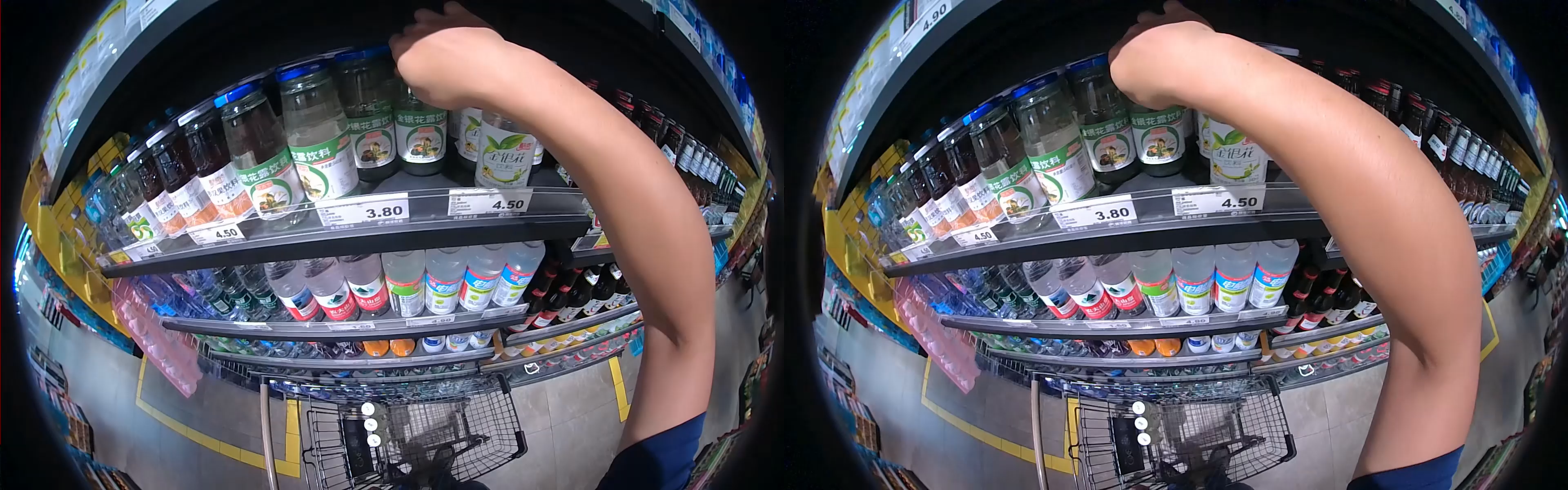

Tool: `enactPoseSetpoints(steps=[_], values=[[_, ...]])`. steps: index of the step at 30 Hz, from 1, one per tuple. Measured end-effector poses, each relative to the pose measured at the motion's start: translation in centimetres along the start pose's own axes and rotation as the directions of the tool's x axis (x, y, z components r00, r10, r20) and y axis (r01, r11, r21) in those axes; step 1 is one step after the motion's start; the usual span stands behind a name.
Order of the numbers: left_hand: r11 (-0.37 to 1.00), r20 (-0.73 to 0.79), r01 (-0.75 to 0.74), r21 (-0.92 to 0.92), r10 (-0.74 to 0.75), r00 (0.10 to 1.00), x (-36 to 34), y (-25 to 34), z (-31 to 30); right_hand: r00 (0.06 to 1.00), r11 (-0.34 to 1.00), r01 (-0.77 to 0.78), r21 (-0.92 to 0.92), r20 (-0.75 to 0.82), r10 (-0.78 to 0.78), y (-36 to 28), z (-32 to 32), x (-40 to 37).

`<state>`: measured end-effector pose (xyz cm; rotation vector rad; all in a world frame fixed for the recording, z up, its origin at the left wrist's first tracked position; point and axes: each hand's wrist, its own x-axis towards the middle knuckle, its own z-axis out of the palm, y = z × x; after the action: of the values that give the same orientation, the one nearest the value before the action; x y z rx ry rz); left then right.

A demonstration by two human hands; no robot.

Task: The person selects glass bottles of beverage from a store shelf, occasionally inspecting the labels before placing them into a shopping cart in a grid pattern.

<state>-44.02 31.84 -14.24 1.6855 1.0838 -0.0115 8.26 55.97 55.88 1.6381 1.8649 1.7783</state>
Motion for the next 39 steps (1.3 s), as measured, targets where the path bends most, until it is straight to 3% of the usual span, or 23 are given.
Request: enactPoseSetpoints(steps=[1, 2, 4, 6, 9, 11, 14, 15, 16, 17, 18, 19, 20, 21, 23, 25, 27, 31, 32, 33, 35, 37, 39], values=[[0.994, 0.037, 0.032, 0.105, -0.036, 0.999, 0.2, -0.2, 0.0, 1.000, 0.999, 0.003, -0.032, -0.021, -0.004, -0.5, 1.0, 0.5], [0.976, 0.068, 0.057, 0.209, -0.073, 0.995, 0.4, -0.4, 0.0, 0.998, 0.992, -0.060, 0.107, 0.028, 0.058, -0.4, 1.9, 0.8], [0.984, 0.060, 0.050, 0.169, -0.061, 0.996, 0.6, -1.0, 0.2, 0.991, 0.963, -0.126, 0.240, 0.080, 0.110, -0.8, 0.3, 1.6], [0.990, 0.055, 0.043, 0.132, -0.051, 0.997, 0.6, -1.1, 0.2, 0.944, 0.914, -0.246, 0.323, 0.293, 0.151, -1.2, -1.7, 1.7], [0.974, 0.098, 0.055, 0.220, -0.079, 0.992, 1.0, -1.0, -0.2, 0.921, 0.840, -0.300, 0.452, 0.368, 0.131, -1.2, -3.7, 1.7], [0.983, 0.115, 0.074, 0.165, -0.094, 0.989, 1.6, -1.6, -0.2, 0.949, 0.807, -0.261, 0.530, 0.293, 0.115, -1.4, -4.6, 1.0], [0.972, 0.038, 0.228, -0.058, -0.226, 0.973, 0.0, 13.8, -4.7, 0.987, 0.802, -0.154, 0.577, 0.044, 0.157, -2.4, -5.5, -1.0], [1.000, -0.091, -0.008, -0.021, 0.006, 0.996, 2.9, 8.2, -2.6, 0.981, 0.807, -0.097, 0.583, -0.081, 0.177, -2.7, -6.1, -1.8], [0.979, -0.146, -0.040, 0.198, 0.070, 0.987, 1.1, 18.0, -6.2, 0.971, 0.810, -0.088, 0.580, -0.133, 0.201, -2.7, -7.3, -2.6], [0.991, -0.190, -0.110, 0.071, 0.121, 0.974, 0.2, 24.3, -8.2, 0.958, 0.813, -0.078, 0.577, -0.184, 0.222, -2.5, -8.9, -3.4], [0.962, -0.267, -0.261, -0.085, 0.230, 0.936, 0.8, 26.3, -8.7, 0.947, 0.803, -0.084, 0.590, -0.203, 0.249, -2.1, -10.5, -4.4], [0.916, -0.355, -0.387, 0.108, 0.400, 0.845, 1.3, 29.0, -9.5, 0.935, 0.793, -0.090, 0.602, -0.223, 0.275, -1.9, -12.1, -5.2], [0.826, -0.342, -0.535, 0.178, 0.562, 0.753, 1.7, 31.7, -10.7, 0.875, 0.776, -0.012, 0.630, -0.368, 0.313, -2.6, -13.5, -5.7], [0.808, -0.334, -0.590, 0.019, 0.561, 0.758, 2.2, 34.2, -11.6, 0.862, 0.727, -0.008, 0.687, -0.364, 0.353, -2.1, -15.0, -6.5], [0.657, -0.332, -0.751, -0.062, 0.696, 0.636, 1.4, 39.6, -13.8, 0.906, 0.458, -0.112, 0.882, -0.099, 0.412, -0.2, -16.3, -7.6], [0.452, -0.284, -0.787, -0.419, 0.758, 0.587, 0.2, 44.1, -15.3, 0.926, 0.043, -0.280, 0.959, 0.258, 0.276, 1.0, -16.9, -8.1], [0.129, -0.318, -0.697, -0.705, 0.822, 0.473, -0.2, 47.3, -15.9, 0.951, -0.214, -0.247, 0.945, 0.279, 0.132, 0.6, -15.6, -8.9], [0.125, 0.022, -0.182, -0.975, 0.875, 0.484, -4.3, 52.0, -17.5, 0.943, -0.339, -0.308, 0.889, 0.333, 0.016, -1.6, -16.0, -10.5], [0.264, 0.122, -0.143, -0.954, 0.776, 0.619, -5.3, 52.3, -17.8, 0.952, -0.410, -0.275, 0.870, 0.307, 0.013, -2.2, -15.7, -10.9], [0.264, 0.122, -0.137, -0.955, 0.768, 0.629, -5.4, 51.8, -17.4, 0.955, -0.445, -0.261, 0.857, 0.297, 0.012, -2.5, -15.6, -11.2], [0.231, -0.053, -0.400, -0.887, 0.809, 0.585, -5.2, 50.7, -16.4, 0.957, -0.494, -0.249, 0.833, 0.290, 0.007, -3.0, -15.1, -11.5], [0.240, -0.105, -0.446, -0.862, 0.776, 0.622, -5.8, 50.6, -16.0, 0.978, -0.524, -0.174, 0.834, 0.210, 0.010, -3.2, -14.6, -11.6], [0.194, -0.213, -0.570, -0.799, 0.795, 0.569, -6.3, 50.8, -15.4, 0.984, -0.560, -0.148, 0.815, 0.175, -0.005, -3.3, -14.4, -11.5]])
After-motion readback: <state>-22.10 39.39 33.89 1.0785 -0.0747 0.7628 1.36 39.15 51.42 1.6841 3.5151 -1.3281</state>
